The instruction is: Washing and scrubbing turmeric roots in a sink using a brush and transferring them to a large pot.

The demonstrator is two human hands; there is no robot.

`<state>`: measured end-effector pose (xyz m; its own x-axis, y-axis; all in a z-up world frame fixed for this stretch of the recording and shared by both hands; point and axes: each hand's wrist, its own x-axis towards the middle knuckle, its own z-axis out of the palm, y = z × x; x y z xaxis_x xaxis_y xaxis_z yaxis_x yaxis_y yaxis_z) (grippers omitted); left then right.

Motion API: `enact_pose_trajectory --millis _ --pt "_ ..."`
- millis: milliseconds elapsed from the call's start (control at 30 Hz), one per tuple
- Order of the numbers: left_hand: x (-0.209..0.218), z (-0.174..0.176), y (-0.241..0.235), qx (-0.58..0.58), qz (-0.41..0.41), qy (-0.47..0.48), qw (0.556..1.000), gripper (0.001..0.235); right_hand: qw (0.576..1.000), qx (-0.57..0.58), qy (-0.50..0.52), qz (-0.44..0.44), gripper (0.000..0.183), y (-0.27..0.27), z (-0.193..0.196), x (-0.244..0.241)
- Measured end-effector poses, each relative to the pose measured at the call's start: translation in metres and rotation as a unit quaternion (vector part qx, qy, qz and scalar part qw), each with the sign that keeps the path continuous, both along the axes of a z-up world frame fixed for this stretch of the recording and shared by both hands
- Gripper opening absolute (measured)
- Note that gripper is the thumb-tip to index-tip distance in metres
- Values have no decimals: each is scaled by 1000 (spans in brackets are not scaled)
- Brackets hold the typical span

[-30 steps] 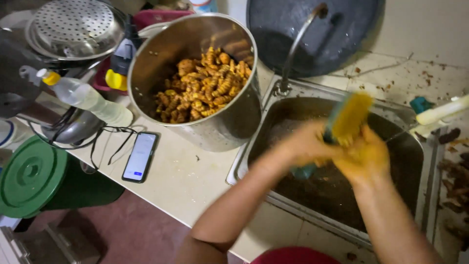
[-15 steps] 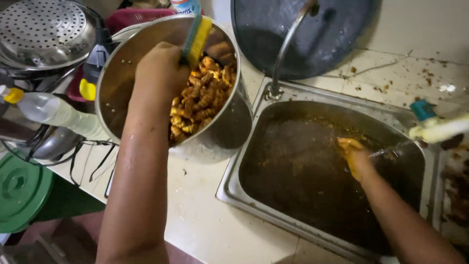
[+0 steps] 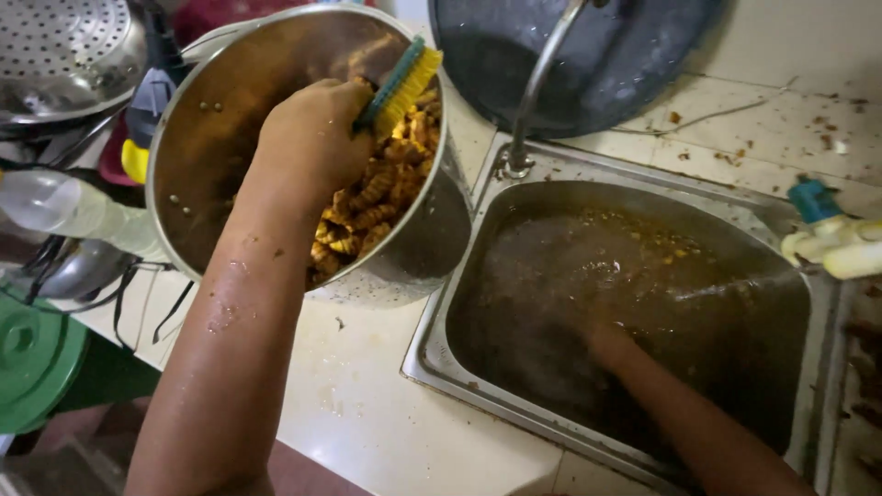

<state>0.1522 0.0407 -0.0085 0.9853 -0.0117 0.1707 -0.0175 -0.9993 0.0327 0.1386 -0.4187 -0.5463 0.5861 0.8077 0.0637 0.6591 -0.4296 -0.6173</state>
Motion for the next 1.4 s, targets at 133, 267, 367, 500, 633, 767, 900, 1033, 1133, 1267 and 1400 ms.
enact_pose_trajectory --millis 133,267,367,500,633,767,900,1033,1133,1267,1400 --pt "-4 8 -6 -6 1 10 1000 27 997 -45 50 28 61 -15 11 -2" --pt "-3 -1 4 -14 19 14 1000 27 837 -57 499 -218 35 -24 101 -20" --pt "3 -12 14 4 -4 -17 1000 25 678 88 671 -288 50 -16 209 -26" --pt "1 -2 5 -2 13 1 1000 51 581 349 695 -241 71 -34 242 -21" --pt "3 -6 7 2 19 28 999 39 444 541 709 -87 68 -37 268 -16" --pt "7 -15 15 17 35 9 999 36 377 627 679 -57 67 -35 284 -3" --pt "5 -16 14 9 41 5 999 37 351 671 639 -134 64 -44 267 19" --pt "3 -10 12 4 36 3 999 40 432 644 602 -192 55 -61 231 39" --pt "0 -5 15 12 31 -11 999 40 468 617 600 -202 33 -65 226 38" --pt "-14 8 14 46 69 -127 988 43 415 649 592 -236 40 -55 259 17" --pt "-62 46 -45 46 73 -277 957 48 235 703 631 -231 54 -44 294 -2"
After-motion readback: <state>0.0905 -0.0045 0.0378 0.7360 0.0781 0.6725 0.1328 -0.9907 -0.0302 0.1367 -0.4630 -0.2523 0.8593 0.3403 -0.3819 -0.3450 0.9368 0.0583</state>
